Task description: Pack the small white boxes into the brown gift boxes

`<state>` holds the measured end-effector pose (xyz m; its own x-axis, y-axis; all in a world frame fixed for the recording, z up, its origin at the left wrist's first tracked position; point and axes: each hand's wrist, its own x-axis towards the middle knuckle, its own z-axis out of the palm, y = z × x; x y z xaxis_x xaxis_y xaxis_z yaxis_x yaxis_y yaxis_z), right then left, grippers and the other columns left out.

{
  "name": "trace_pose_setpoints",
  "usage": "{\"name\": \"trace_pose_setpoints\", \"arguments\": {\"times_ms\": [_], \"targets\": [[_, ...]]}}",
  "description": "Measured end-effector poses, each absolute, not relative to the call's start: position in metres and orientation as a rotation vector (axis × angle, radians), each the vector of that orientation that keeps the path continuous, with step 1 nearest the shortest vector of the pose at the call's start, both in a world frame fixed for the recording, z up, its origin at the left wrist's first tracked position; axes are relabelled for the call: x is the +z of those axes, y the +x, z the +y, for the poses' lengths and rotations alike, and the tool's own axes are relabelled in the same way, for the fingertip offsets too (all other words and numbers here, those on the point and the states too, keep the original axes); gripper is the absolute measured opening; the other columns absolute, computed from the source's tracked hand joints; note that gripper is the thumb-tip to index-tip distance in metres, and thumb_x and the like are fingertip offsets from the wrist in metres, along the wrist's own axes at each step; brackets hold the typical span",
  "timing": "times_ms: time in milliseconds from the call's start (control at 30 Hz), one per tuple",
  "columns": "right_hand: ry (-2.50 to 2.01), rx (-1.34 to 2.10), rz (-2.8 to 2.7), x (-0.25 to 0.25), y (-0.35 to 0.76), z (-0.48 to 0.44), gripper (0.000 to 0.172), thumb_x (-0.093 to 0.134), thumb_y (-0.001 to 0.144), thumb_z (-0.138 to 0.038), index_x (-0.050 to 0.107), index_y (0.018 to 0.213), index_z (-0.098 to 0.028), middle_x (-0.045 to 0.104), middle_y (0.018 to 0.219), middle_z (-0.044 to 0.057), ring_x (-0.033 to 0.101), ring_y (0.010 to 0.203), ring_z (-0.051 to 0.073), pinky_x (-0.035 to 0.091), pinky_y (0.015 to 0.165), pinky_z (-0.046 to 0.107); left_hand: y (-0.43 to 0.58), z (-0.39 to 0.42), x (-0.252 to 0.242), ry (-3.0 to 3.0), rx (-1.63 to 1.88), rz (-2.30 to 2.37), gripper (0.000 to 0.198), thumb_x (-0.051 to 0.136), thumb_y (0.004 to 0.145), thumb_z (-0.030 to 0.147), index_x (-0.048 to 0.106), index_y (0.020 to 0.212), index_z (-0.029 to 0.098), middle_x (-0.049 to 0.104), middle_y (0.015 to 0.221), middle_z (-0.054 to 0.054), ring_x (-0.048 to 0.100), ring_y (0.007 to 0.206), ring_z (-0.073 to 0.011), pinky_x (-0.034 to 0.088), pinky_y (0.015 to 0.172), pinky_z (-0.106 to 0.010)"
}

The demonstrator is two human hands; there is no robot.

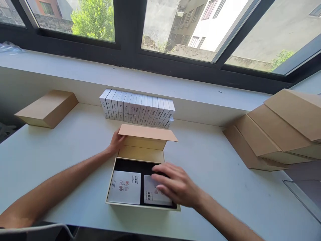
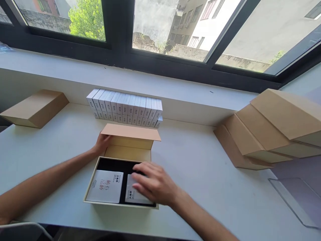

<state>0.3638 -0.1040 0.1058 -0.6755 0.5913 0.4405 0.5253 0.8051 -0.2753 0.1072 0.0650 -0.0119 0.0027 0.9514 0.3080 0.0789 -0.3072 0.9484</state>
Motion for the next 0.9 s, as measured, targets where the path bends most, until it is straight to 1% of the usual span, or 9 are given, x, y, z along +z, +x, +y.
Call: {"name": "trace_pose_setpoints", "arguments": {"times_ms": [100, 133, 200, 300, 400, 533, 667, 800, 900], "targets": [[-1.221, 0.087, -1.728, 0.107, 0.402, -0.054, 0.038, 0.037, 0.104, -0.035, 0.066, 0.083, -0.022, 0.069, 0.081, 0.005, 0.065, 0.074, 0.017, 0.055, 0.071, 0.033, 0.107, 0.064, -0.013, 1.495, 1.389, 1.131, 0.035, 0.068, 0.075, 0.048, 0.067, 0.089, 0.016, 0.075, 0.092, -0.012, 0.071, 0.087, -0.0282, 0.056, 0.073, -0.035], [-1.417, 0.105, -1.551, 0.105, 0.414, -0.031, 0.037, 0.039, 0.102, -0.041, 0.065, 0.085, -0.022, 0.069, 0.083, 0.005, 0.065, 0.075, 0.018, 0.056, 0.072, 0.034, 0.108, 0.064, -0.013, 1.490, 1.388, 1.133, 0.036, 0.068, 0.075, 0.050, 0.067, 0.089, 0.016, 0.075, 0.092, -0.012, 0.071, 0.087, -0.0284, 0.056, 0.073, -0.036], [-1.522, 0.157, -1.504, 0.093, 0.431, 0.016, 0.033, 0.053, 0.093, -0.050, 0.067, 0.101, -0.021, 0.072, 0.098, 0.008, 0.067, 0.082, 0.021, 0.057, 0.073, 0.037, 0.108, 0.064, -0.013, 1.479, 1.392, 1.133, 0.038, 0.068, 0.074, 0.051, 0.067, 0.090, 0.016, 0.076, 0.094, -0.013, 0.071, 0.089, -0.0289, 0.056, 0.074, -0.036], [-1.611, 0.232, -1.506, 0.065, 0.442, 0.067, 0.049, 0.063, 0.082, -0.054, 0.064, 0.116, -0.019, 0.073, 0.107, 0.013, 0.069, 0.085, 0.025, 0.057, 0.075, 0.041, 0.108, 0.064, -0.014, 1.490, 1.396, 1.130, 0.037, 0.068, 0.074, 0.050, 0.068, 0.092, 0.017, 0.076, 0.095, -0.011, 0.071, 0.091, -0.0279, 0.057, 0.076, -0.036], [-1.666, 0.259, -1.491, 0.041, 0.444, 0.087, 0.058, 0.063, 0.080, -0.050, 0.060, 0.128, -0.019, 0.071, 0.115, 0.014, 0.070, 0.086, 0.027, 0.055, 0.082, 0.046, 0.108, 0.065, -0.016, 1.512, 1.400, 1.111, 0.035, 0.067, 0.076, 0.049, 0.068, 0.090, 0.018, 0.077, 0.092, -0.010, 0.071, 0.087, -0.0266, 0.056, 0.075, -0.035], [-1.706, 0.277, -1.422, 0.030, 0.456, 0.089, 0.062, 0.063, 0.078, -0.048, 0.057, 0.133, -0.020, 0.071, 0.113, 0.014, 0.068, 0.085, 0.027, 0.052, 0.088, 0.049, 0.108, 0.067, -0.019, 1.516, 1.419, 1.096, 0.033, 0.067, 0.077, 0.047, 0.069, 0.092, 0.018, 0.077, 0.095, -0.011, 0.071, 0.089, -0.0271, 0.057, 0.075, -0.035], [-1.671, 0.379, -1.326, 0.039, 0.478, 0.077, 0.063, 0.062, 0.078, -0.058, 0.057, 0.125, -0.016, 0.072, 0.097, 0.012, 0.067, 0.081, 0.025, 0.057, 0.074, 0.044, 0.107, 0.067, -0.019, 1.534, 1.425, 1.089, 0.032, 0.068, 0.078, 0.046, 0.069, 0.092, 0.018, 0.077, 0.095, -0.011, 0.071, 0.088, -0.0269, 0.057, 0.075, -0.035], [-1.576, 0.484, -1.293, 0.068, 0.492, 0.031, 0.057, 0.064, 0.077, -0.063, 0.059, 0.114, -0.020, 0.072, 0.095, 0.008, 0.067, 0.078, 0.022, 0.059, 0.060, 0.036, 0.107, 0.066, -0.017, 1.534, 1.417, 1.086, 0.033, 0.069, 0.077, 0.046, 0.069, 0.094, 0.017, 0.077, 0.096, -0.011, 0.071, 0.088, -0.0272, 0.057, 0.073, -0.034], [-1.488, 0.455, -1.270, 0.107, 0.493, -0.018, 0.054, 0.070, 0.079, -0.056, 0.055, 0.122, -0.026, 0.071, 0.096, 0.004, 0.067, 0.086, 0.021, 0.059, 0.064, 0.033, 0.107, 0.066, -0.015, 1.503, 1.413, 1.097, 0.036, 0.069, 0.076, 0.048, 0.069, 0.092, 0.016, 0.076, 0.093, -0.012, 0.071, 0.086, -0.0275, 0.056, 0.069, -0.033]]}}
